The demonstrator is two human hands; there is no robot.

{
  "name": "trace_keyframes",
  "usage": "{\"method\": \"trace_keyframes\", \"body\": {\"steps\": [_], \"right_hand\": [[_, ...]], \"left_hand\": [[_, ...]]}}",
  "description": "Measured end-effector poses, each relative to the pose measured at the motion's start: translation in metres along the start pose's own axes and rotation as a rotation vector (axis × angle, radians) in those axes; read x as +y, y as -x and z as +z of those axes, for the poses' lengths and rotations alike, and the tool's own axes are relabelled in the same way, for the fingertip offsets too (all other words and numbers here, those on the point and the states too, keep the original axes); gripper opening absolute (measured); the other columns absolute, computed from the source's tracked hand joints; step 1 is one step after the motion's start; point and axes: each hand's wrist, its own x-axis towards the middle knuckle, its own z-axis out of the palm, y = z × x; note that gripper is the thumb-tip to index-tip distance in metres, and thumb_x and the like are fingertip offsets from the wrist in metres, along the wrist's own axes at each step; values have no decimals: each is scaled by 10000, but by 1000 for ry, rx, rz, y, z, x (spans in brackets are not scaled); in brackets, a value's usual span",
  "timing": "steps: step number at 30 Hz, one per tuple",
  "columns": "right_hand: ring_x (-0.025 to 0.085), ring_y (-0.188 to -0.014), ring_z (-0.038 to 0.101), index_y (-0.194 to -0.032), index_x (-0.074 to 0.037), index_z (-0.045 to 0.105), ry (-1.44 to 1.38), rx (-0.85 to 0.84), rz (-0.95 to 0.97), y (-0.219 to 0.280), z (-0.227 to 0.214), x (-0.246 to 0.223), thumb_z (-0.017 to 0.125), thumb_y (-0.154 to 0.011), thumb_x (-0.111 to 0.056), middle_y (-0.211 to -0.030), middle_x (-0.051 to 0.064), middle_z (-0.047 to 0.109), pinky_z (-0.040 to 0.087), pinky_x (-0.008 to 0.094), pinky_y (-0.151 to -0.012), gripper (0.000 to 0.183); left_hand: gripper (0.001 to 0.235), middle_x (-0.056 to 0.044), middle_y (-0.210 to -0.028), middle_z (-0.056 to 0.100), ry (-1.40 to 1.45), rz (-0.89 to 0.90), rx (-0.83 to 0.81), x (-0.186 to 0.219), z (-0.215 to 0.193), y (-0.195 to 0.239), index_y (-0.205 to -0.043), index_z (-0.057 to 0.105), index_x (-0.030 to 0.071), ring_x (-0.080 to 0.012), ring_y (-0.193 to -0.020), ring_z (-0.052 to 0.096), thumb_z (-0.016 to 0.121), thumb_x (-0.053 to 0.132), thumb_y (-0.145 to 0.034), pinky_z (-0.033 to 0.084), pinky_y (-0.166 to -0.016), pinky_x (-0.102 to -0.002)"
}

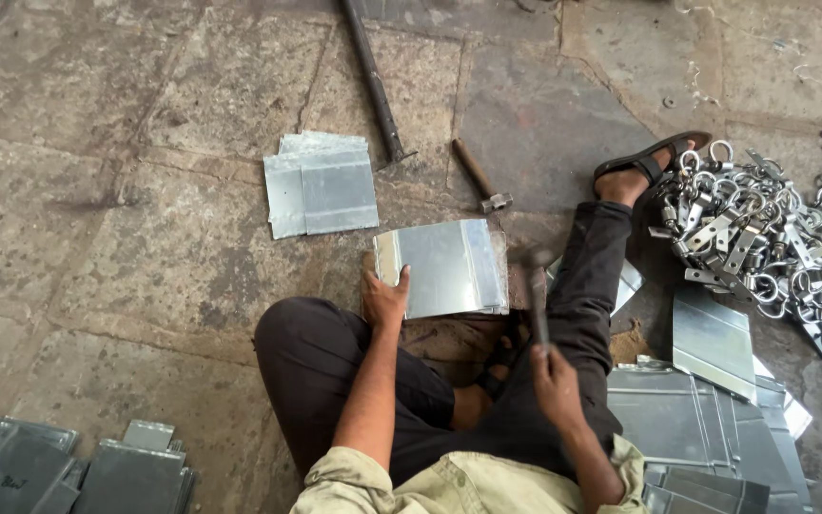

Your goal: The person shapes metal sheets by striking them with a hammer against a block while sitting on the floor, handling the sheets one at a time and flipping them over to work on different edges.

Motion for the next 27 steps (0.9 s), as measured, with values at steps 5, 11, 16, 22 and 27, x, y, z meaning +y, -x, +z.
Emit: {"method": "trace_keyframes", "body": {"steps": [5, 11, 16, 22, 27], "right_hand": [[202, -620, 578, -1018, -9, 689, 55, -101, 135, 4, 11, 15, 534, -1018, -450, -669, 139, 622, 483, 385, -607, 467], [276, -731, 599, -1088, -14, 663, 18, 119, 80, -6, -10, 29, 550, -1080, -379, -788, 208, 646, 503, 442, -679, 382], [355, -1205, 550, -1347, 0, 559, -149, 342, -383, -12, -109, 3, 582, -961, -219, -1316, 218, 576, 408, 530, -1008, 444], [216, -774, 539, -1143, -35, 625, -886, 356, -719, -4, -78, -21, 620, -1000, -301, -907, 133, 589, 395, 378, -692, 302], [230, -558, 618, -984, -26, 667, 115, -14, -87, 15, 25, 19, 630, -1017, -318, -675, 171, 648, 459, 382, -540, 296]], "left_hand": [[998, -254, -1319, 637, 76, -104, -94, 8, -11, -3, -1506, 462, 42, -440, -1143, 649, 675, 703, -789, 531, -942, -518], [965, -255, -1295, 657, -10, -111, -100, -7, 11, -7, -1426, 508, 30, -452, -1159, 646, 706, 750, -814, 530, -956, -524], [1025, -310, -1233, 639, -71, -87, -127, 1, -3, -9, -1410, 464, -50, -485, -1103, 658, 695, 758, -823, 551, -871, -556], [980, -273, -1256, 675, -36, -221, -271, 25, -29, -4, -1416, 501, -2, -438, -1096, 689, 647, 757, -814, 573, -885, -511], [1032, -299, -1305, 640, -68, -128, -167, 15, -18, -6, -1448, 482, -9, -480, -1130, 646, 686, 768, -800, 541, -904, -538]]}}
